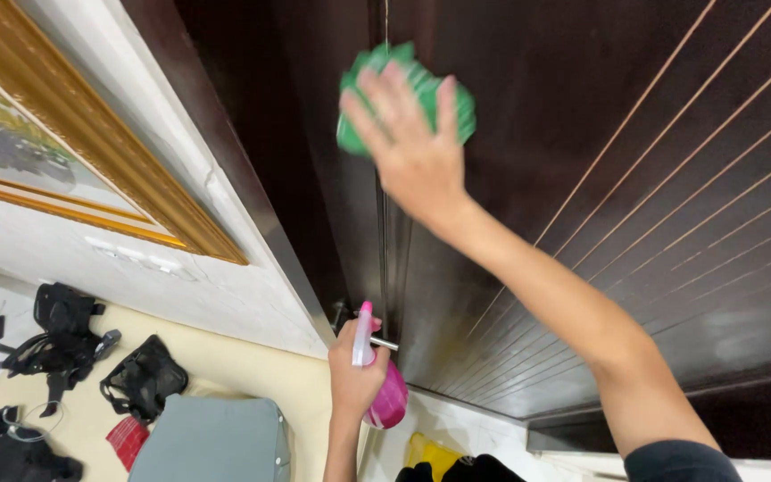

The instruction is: The person cleans various surfaces in a room using a spray bottle and a green cloth. They wipe down wooden chairs, a red bag, a yellow stool, and a dark wooden door, spraying the cleaning solution onto the surfaces before wiping them.

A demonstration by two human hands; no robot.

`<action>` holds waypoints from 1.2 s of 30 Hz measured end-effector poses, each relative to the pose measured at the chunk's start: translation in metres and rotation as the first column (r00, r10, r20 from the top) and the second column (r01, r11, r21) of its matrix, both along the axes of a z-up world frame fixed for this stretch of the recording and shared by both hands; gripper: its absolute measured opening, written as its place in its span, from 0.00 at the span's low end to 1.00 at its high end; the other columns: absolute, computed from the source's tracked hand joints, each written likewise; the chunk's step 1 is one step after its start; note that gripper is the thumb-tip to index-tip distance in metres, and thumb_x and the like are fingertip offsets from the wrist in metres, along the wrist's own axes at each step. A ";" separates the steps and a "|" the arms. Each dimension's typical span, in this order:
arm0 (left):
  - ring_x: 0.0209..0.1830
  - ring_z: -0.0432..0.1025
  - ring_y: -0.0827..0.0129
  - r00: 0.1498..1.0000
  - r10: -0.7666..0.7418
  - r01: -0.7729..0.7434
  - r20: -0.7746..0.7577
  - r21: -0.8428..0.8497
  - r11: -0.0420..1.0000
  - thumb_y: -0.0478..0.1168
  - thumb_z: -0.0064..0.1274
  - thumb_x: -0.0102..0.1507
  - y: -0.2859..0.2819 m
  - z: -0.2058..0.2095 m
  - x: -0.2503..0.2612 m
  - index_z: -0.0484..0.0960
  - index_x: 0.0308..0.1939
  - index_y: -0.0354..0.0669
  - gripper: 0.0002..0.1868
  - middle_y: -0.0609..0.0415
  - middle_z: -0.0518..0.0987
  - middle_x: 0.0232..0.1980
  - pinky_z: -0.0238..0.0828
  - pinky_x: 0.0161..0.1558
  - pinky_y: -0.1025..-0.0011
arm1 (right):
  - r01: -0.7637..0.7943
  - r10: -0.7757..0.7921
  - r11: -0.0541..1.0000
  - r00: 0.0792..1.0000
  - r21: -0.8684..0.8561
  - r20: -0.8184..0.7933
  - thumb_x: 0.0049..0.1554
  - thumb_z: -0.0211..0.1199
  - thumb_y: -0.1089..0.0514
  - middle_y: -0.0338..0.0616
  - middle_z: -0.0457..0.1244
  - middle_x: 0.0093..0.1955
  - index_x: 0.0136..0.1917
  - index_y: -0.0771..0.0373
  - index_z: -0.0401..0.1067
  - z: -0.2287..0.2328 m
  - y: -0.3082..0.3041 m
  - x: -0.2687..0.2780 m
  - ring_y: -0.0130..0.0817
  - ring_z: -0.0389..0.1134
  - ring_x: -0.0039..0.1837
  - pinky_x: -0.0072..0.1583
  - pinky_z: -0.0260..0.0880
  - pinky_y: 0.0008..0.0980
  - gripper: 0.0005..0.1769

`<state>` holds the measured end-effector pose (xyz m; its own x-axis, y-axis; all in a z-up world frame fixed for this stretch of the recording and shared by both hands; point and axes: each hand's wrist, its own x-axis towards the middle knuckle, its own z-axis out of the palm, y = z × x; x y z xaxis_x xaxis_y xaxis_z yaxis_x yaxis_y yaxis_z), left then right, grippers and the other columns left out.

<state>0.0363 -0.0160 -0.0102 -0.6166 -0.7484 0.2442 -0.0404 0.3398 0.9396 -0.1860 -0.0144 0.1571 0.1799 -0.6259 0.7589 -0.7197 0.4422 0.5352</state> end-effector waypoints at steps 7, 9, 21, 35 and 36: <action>0.33 0.79 0.60 0.999 -0.043 0.042 -0.013 -0.027 0.999 0.29 0.56 0.50 -0.001 -0.011 -0.006 0.82 0.44 0.37 0.17 0.48 0.83 0.40 0.75 0.39 0.69 | 0.175 -0.150 0.922 0.984 0.346 -0.096 0.62 0.51 0.51 0.48 0.54 0.80 0.80 0.55 0.59 -0.182 0.049 -0.016 0.41 0.52 0.81 0.77 0.47 0.55 0.33; 0.33 0.79 0.60 0.999 -0.041 0.041 -0.021 -0.016 0.999 0.29 0.56 0.50 -0.002 -0.013 -0.007 0.82 0.44 0.37 0.18 0.48 0.83 0.40 0.75 0.39 0.69 | 0.146 -0.085 0.799 0.988 0.584 -0.130 0.60 0.51 0.49 0.46 0.54 0.79 0.77 0.59 0.59 -0.239 0.080 -0.027 0.40 0.51 0.81 0.78 0.48 0.44 0.34; 0.40 0.80 0.55 0.990 -0.128 0.121 -0.051 -0.133 0.984 0.28 0.54 0.48 0.012 -0.007 -0.023 0.82 0.45 0.37 0.20 0.46 0.82 0.41 0.76 0.45 0.66 | 0.169 -0.166 0.985 0.984 -0.036 0.065 0.58 0.63 0.55 0.42 0.58 0.78 0.77 0.46 0.68 -0.027 0.109 -0.031 0.49 0.55 0.80 0.73 0.48 0.73 0.34; 0.41 0.79 0.54 0.988 -0.133 0.121 -0.081 -0.135 0.983 0.28 0.54 0.49 0.003 -0.006 -0.019 0.81 0.46 0.35 0.20 0.44 0.82 0.43 0.75 0.45 0.65 | 0.055 -0.017 0.844 0.997 0.533 -0.075 0.63 0.55 0.53 0.41 0.62 0.66 0.72 0.54 0.67 -0.165 0.153 -0.055 0.40 0.62 0.66 0.66 0.66 0.46 0.24; 0.41 0.79 0.54 0.988 -0.134 0.124 -0.079 -0.129 0.984 0.28 0.54 0.49 0.004 -0.006 -0.021 0.81 0.46 0.35 0.20 0.44 0.82 0.43 0.75 0.45 0.65 | 0.055 -0.019 0.841 0.997 0.538 -0.073 0.63 0.55 0.53 0.41 0.62 0.66 0.72 0.54 0.67 -0.123 0.153 -0.055 0.40 0.62 0.66 0.66 0.66 0.46 0.24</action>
<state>0.0151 -0.0124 -0.0165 -0.6783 -0.6246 0.3870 0.0916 0.4507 0.8880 -0.2406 0.1389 0.0343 0.1837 -0.9399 0.2879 -0.6661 0.0964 0.7396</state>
